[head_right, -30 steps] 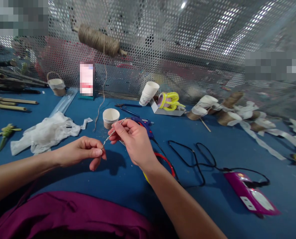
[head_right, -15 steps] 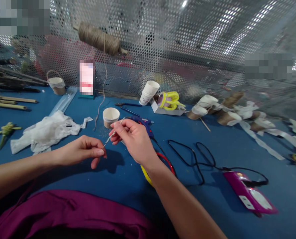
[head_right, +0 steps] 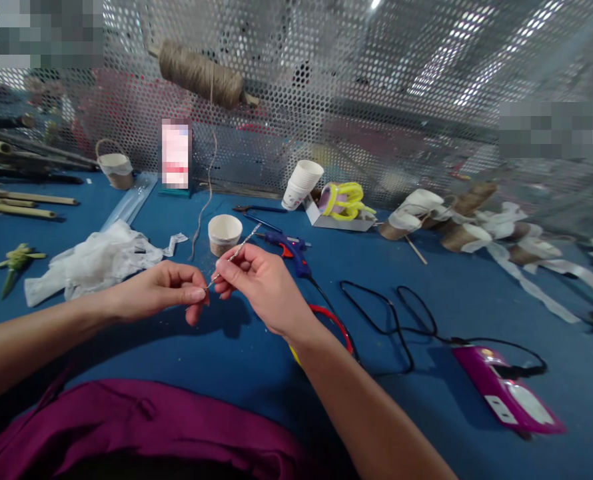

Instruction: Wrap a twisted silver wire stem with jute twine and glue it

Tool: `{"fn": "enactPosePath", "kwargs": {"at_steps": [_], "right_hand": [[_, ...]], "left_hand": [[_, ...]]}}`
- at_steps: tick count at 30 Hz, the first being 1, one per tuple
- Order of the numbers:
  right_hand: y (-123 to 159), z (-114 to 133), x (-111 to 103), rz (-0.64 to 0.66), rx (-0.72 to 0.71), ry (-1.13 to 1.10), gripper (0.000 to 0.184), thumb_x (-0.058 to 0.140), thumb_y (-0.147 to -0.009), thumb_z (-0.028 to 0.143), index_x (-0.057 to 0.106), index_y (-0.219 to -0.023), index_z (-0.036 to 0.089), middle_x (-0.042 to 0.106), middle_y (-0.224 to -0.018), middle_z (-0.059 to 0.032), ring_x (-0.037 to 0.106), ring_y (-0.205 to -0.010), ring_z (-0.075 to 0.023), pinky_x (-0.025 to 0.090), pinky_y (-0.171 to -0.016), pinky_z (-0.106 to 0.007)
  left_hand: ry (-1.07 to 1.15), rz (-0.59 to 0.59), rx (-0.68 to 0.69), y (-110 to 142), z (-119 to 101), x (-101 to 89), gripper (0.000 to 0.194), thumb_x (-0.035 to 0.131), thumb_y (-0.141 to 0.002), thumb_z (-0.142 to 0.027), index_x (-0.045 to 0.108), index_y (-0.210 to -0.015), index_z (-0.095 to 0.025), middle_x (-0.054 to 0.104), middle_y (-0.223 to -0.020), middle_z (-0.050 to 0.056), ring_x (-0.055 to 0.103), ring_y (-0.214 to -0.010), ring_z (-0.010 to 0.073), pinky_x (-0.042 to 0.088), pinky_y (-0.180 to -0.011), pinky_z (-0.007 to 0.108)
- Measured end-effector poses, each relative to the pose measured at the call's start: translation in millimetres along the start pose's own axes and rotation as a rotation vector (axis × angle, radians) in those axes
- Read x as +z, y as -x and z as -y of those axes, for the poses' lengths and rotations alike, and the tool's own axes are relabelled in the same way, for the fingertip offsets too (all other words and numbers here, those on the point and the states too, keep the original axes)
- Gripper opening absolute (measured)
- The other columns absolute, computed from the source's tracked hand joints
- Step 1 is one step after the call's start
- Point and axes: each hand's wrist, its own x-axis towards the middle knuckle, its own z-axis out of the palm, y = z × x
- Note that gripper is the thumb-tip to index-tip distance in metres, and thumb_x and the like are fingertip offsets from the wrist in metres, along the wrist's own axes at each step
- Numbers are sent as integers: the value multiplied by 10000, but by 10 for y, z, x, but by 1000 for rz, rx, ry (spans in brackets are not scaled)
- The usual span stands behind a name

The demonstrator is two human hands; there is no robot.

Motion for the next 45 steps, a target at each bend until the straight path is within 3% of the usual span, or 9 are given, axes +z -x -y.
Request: {"fn": "enactPosePath", "kwargs": {"at_steps": [6,12,14,18,23,28,37,45], "right_hand": [[21,21,5,31,-20,118,104,618,-758,232,551,-748,153,609,-638,15,612,-571,-95,510,-559,-225],[26,42,26,-15,-40,171,102,606,-764,236,550,-743,153,608,-621,13,608,-555,-101,510,-549,-235],[19,35,14,-9,-43,152,103,607,-765,237,550,-748,152,609,-632,12,608,-557,-99,509,-548,-231],[-1,13,-22,26,-67,56,99,611,-768,231,549,-757,155,612,-674,10,603,-568,-86,500,-553,-214],[-2,10,-18,55,-64,36,93,597,-780,232,548,-769,154,606,-687,12,601,-584,-80,499,-567,-211],[7,30,8,91,-37,74,106,601,-773,237,548,-753,148,584,-660,19,596,-581,-83,502,-571,-219],[0,-38,28,30,-35,-8,156,649,-735,274,554,-721,151,574,-609,28,583,-545,-86,483,-530,-219],[28,-44,60,38,-14,-88,125,626,-754,248,549,-730,152,579,-637,22,568,-537,-77,467,-516,-214]], "left_hand": [[-167,-74,37,22,-16,59,170,526,-800,-268,533,-692,-136,596,-575,-22,485,-549,79,337,-559,210],[-174,-122,19,34,-42,109,196,543,-790,-277,519,-656,-137,587,-549,-26,455,-520,74,317,-544,210],[-109,-113,14,31,-38,102,218,554,-791,-313,538,-669,-133,588,-534,-24,457,-521,75,324,-560,214],[205,23,-29,16,-12,67,290,546,-792,-415,588,-789,-128,625,-587,4,538,-590,99,360,-605,229],[382,52,-50,-5,27,39,248,680,-696,-349,600,-719,-115,600,-585,-11,538,-572,80,369,-604,217],[235,-17,11,-3,34,45,229,655,-715,-336,600,-707,-114,588,-598,-14,516,-566,73,358,-596,216],[-165,-45,115,11,-12,48,171,517,-797,-272,556,-696,-139,572,-677,0,507,-686,108,379,-693,246],[-159,10,97,34,-76,36,148,481,-815,-247,533,-732,-136,542,-695,-7,485,-656,92,380,-653,230]]}}
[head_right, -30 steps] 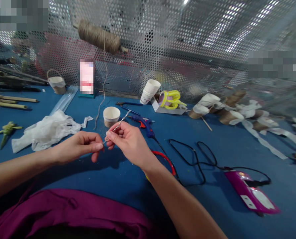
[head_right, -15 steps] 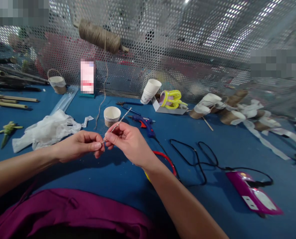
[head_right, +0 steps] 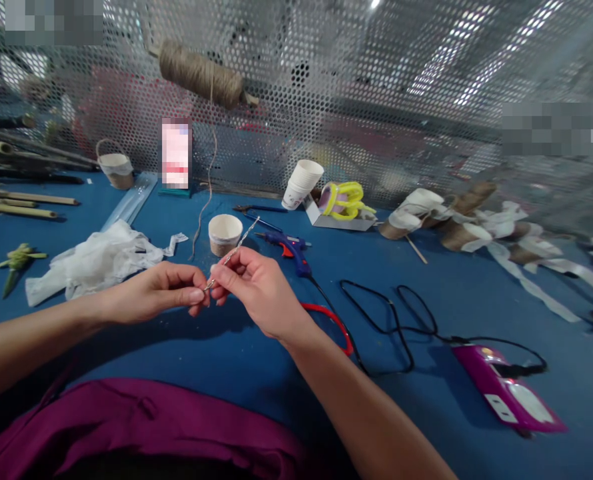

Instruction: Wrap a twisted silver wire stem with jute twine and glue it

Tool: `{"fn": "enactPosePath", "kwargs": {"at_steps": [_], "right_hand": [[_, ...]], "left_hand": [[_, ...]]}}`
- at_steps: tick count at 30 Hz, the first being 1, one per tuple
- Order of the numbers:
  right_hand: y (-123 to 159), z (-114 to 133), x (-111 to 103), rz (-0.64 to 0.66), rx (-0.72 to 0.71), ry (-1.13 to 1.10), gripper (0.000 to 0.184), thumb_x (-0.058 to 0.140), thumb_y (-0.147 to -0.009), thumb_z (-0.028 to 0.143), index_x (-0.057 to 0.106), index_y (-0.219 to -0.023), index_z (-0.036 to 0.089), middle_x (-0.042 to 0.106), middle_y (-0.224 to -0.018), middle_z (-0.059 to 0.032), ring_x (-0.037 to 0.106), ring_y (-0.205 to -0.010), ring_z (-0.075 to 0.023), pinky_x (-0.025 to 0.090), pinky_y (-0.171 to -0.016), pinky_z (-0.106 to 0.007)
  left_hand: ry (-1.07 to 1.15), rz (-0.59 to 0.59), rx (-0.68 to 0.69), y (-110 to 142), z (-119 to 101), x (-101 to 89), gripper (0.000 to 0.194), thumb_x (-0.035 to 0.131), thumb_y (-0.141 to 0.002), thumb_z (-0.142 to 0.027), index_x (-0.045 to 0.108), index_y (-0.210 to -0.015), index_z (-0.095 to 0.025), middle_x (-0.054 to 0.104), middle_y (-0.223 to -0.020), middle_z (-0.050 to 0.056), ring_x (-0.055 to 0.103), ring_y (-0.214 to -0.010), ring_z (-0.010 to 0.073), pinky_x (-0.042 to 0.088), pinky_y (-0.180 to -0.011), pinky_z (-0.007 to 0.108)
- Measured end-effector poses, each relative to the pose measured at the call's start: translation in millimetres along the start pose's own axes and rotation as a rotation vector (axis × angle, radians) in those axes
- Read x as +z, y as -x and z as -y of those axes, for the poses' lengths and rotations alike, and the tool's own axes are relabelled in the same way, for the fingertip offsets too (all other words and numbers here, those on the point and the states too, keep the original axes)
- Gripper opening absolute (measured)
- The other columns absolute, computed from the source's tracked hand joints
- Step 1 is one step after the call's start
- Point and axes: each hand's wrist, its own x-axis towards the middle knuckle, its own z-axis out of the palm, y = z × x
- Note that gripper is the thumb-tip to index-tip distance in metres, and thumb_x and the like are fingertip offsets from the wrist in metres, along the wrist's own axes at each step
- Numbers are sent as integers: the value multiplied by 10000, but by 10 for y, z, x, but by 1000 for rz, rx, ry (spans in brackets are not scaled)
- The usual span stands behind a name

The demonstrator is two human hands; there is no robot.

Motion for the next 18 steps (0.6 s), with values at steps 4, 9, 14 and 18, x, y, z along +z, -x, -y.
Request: {"fn": "enactPosePath", "kwargs": {"at_steps": [4,9,14,18], "right_hand": [[15,19,8,-9,-21,54,140,634,-746,268,554,-729,155,572,-639,21,571,-540,-84,479,-523,-227],[2,24,14,-53,-46,176,173,636,-740,310,548,-707,164,579,-647,10,570,-575,-102,484,-548,-241],[3,0,45,-50,-78,294,110,614,-753,262,571,-704,173,552,-646,18,501,-557,-92,447,-549,-239],[8,4,52,-39,-89,312,110,592,-770,259,576,-703,173,561,-660,10,508,-576,-98,452,-559,-246]], "left_hand": [[0,8,-7,-12,11,-25,134,500,-808,-236,535,-734,-130,543,-702,-6,485,-654,85,382,-640,225],[69,-79,-16,-45,49,-26,121,574,-752,-239,519,-753,-130,560,-686,-9,513,-647,88,391,-624,226],[-86,-180,22,-44,55,33,158,557,-764,-249,506,-660,-141,540,-594,-26,488,-567,80,372,-561,214],[-298,-209,56,-15,43,52,208,507,-802,-268,516,-634,-145,515,-578,-30,450,-558,80,349,-548,215]]}}
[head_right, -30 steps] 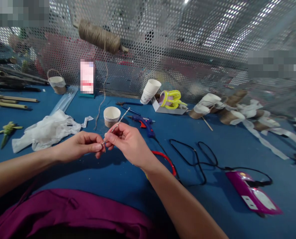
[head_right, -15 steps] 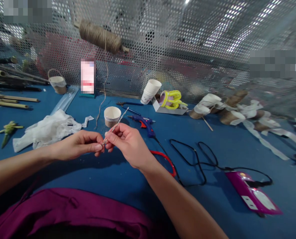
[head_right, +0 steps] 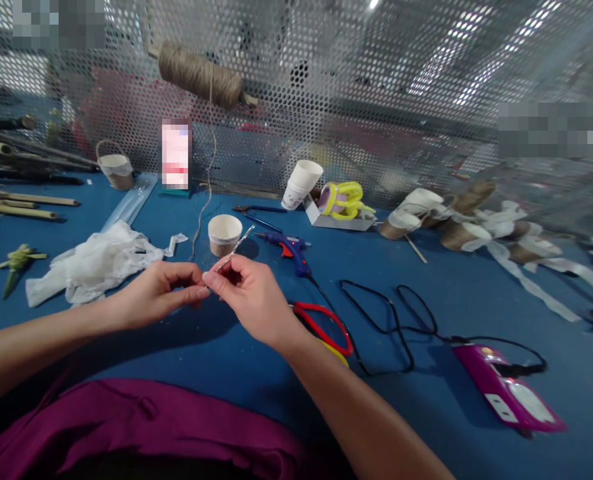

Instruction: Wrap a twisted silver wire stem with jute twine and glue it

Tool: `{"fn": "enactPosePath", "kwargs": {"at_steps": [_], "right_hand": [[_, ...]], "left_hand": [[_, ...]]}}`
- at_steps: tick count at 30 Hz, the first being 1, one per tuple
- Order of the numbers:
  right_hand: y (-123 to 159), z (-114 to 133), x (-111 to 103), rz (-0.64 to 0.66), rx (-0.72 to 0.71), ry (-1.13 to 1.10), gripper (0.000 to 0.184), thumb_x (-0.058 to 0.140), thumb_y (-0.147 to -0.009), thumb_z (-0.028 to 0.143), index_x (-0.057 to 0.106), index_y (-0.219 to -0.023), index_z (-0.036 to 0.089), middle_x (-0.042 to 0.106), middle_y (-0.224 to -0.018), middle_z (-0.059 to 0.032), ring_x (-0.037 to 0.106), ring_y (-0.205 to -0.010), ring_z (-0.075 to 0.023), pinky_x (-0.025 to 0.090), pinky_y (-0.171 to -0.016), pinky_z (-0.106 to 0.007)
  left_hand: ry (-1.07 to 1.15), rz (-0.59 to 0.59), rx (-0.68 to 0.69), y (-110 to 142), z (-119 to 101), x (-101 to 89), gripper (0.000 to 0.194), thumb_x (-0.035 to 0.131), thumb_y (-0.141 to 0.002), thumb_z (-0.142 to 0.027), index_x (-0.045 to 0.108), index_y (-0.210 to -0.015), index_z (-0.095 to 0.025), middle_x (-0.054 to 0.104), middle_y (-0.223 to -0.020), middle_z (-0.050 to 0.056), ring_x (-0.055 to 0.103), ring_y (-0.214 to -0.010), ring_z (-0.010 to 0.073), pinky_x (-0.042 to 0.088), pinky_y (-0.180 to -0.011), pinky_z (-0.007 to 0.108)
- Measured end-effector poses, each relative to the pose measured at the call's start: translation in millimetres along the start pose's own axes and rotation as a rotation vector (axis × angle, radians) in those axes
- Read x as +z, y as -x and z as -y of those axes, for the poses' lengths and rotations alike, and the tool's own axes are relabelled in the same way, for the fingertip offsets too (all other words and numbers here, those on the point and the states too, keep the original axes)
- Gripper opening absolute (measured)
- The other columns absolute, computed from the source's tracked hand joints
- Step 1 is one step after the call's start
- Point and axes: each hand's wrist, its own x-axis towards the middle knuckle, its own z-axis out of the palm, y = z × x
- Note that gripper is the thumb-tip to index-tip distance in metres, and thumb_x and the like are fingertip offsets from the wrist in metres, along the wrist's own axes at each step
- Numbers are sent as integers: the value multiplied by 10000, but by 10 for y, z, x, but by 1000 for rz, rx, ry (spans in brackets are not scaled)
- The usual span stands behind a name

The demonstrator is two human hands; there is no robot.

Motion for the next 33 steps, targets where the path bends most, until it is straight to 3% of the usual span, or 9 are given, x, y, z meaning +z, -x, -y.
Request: {"fn": "enactPosePath", "kwargs": {"at_steps": [10,18,27,30,33], "right_hand": [[-39,-80,-7,-41,69,-181,138,620,-758,293,576,-722,167,580,-623,22,561,-542,-88,492,-542,-231],[-92,-5,-140,-141,46,-320,180,632,-748,309,560,-675,161,606,-643,11,553,-518,-72,493,-513,-214],[-110,-117,-57,-211,23,-360,175,618,-767,263,546,-650,155,581,-602,26,537,-480,-60,458,-455,-188],[-114,-113,-89,-174,44,-354,173,604,-780,274,543,-668,157,586,-624,24,551,-513,-62,470,-489,-190],[-104,-77,-144,-53,63,-335,159,597,-787,291,553,-713,158,608,-664,10,582,-556,-77,495,-548,-215]], "left_hand": [[60,24,-18,25,55,55,208,488,-819,-275,487,-655,-148,508,-587,-26,451,-566,82,357,-571,222],[320,148,-124,9,45,37,224,512,-802,-338,445,-687,-157,481,-534,-53,433,-502,66,354,-533,215],[419,164,-215,8,66,80,271,563,-768,-377,445,-670,-153,502,-522,-64,433,-454,49,333,-489,198],[446,162,-216,-1,95,63,289,579,-758,-395,457,-676,-147,509,-517,-66,440,-453,47,336,-495,198],[508,220,-208,-9,96,12,309,598,-744,-413,472,-679,-139,521,-514,-61,462,-458,51,340,-501,199]]}}
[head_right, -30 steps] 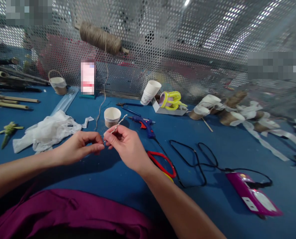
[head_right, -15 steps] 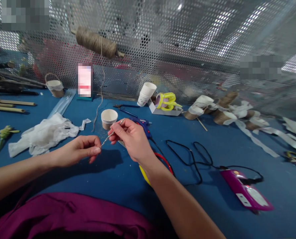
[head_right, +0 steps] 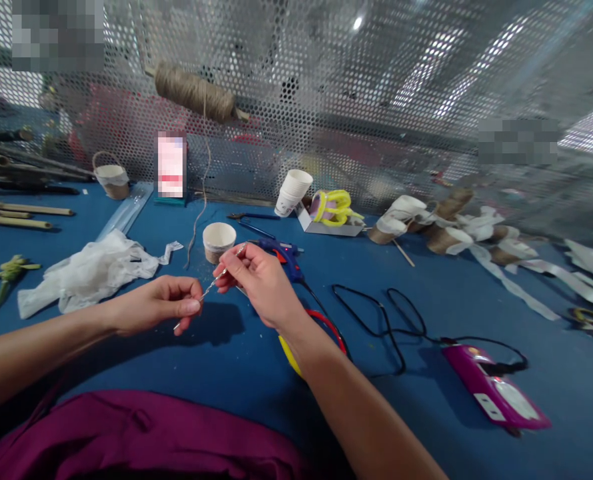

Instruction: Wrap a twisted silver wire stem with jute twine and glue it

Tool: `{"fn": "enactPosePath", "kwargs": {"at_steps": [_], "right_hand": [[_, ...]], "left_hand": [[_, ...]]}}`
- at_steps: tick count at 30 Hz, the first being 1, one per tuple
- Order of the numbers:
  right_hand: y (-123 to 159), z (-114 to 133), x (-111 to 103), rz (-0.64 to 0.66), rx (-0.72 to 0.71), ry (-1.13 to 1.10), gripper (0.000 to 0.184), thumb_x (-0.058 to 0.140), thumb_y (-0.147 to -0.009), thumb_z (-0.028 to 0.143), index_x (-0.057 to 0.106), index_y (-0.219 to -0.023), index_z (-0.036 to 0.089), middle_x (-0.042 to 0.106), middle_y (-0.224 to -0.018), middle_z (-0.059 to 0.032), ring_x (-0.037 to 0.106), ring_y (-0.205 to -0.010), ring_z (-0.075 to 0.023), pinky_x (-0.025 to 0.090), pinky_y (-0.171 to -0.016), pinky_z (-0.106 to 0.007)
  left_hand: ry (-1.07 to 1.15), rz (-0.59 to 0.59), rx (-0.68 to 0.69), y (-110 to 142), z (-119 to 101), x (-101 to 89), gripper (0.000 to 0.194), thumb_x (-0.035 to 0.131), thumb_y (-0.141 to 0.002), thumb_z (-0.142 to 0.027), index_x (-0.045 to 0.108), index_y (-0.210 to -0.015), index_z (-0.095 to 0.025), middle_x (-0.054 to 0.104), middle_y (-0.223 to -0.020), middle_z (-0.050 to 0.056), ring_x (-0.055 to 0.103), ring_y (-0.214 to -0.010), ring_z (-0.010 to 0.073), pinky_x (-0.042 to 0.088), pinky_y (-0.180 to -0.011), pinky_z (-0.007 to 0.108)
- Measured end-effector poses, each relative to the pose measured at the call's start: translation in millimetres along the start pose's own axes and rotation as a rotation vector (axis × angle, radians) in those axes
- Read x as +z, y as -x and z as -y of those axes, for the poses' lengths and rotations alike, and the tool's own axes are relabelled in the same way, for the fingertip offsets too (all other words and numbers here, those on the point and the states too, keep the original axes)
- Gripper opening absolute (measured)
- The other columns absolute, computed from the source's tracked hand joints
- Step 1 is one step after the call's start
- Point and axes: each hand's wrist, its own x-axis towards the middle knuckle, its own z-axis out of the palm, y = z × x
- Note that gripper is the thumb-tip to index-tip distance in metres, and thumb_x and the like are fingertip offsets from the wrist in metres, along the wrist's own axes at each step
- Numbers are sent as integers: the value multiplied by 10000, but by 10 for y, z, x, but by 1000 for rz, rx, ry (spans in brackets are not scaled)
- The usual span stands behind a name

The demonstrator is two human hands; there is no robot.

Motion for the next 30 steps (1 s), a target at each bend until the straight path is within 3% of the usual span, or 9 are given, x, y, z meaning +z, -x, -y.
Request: {"fn": "enactPosePath", "kwargs": {"at_steps": [4,7,12,20,30], "right_hand": [[23,13,1,57,-16,23,150,608,-781,274,545,-706,160,614,-677,10,589,-550,-77,491,-540,-215],[33,-29,51,40,-61,86,138,594,-792,264,543,-719,158,610,-660,12,581,-545,-74,479,-530,-206],[62,-53,128,66,-73,207,112,602,-779,243,533,-754,159,578,-605,30,567,-533,-75,474,-539,-209],[110,-57,198,-22,-164,337,99,554,-804,221,506,-735,170,550,-574,40,545,-518,-73,464,-515,-201],[94,-148,224,-49,-156,338,117,547,-809,262,493,-744,180,533,-596,42,542,-507,-81,449,-500,-220]], "left_hand": [[73,122,-7,8,-72,-10,313,621,-730,-420,519,-770,-127,597,-579,-14,542,-530,85,372,-542,215],[233,105,-34,7,-91,33,311,575,-772,-422,528,-834,-121,608,-606,13,561,-538,102,384,-527,217],[448,34,-114,30,-56,126,230,462,-862,-324,506,-744,-131,341,-432,-89,226,-336,19,169,-363,153],[342,-148,-67,45,-22,253,255,490,-840,-356,476,-691,-150,321,-406,-95,211,-334,24,147,-357,164],[169,-239,-9,42,24,268,248,470,-842,-343,489,-693,-145,349,-412,-93,238,-355,24,183,-366,157]]}}
